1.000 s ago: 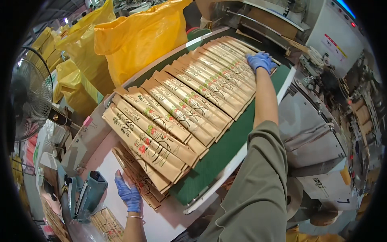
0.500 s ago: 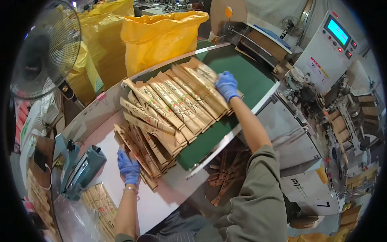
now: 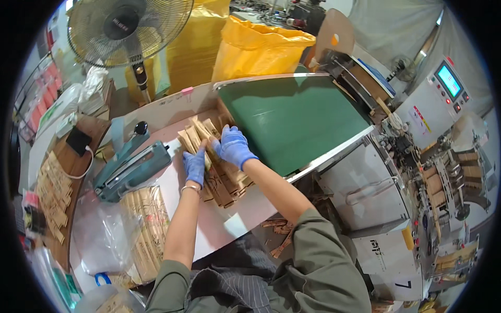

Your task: Packaging bundles of incense or wooden sticks into plastic bags and sealing them at a production station.

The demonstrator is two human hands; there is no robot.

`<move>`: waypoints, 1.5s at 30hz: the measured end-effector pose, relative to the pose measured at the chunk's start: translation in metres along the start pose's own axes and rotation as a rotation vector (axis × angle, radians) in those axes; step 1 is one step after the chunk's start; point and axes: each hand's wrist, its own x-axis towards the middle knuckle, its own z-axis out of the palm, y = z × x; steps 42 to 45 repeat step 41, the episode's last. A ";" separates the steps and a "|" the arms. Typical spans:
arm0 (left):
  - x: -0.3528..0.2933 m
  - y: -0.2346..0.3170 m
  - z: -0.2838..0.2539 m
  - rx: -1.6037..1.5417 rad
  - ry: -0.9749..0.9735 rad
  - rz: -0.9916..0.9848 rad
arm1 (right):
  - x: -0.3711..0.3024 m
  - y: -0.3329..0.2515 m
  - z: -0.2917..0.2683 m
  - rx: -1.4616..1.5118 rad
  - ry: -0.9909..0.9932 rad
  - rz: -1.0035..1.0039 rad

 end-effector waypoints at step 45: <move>-0.204 -0.025 -0.199 -0.972 -0.411 0.147 | -0.086 -0.131 0.009 1.487 -1.300 -0.401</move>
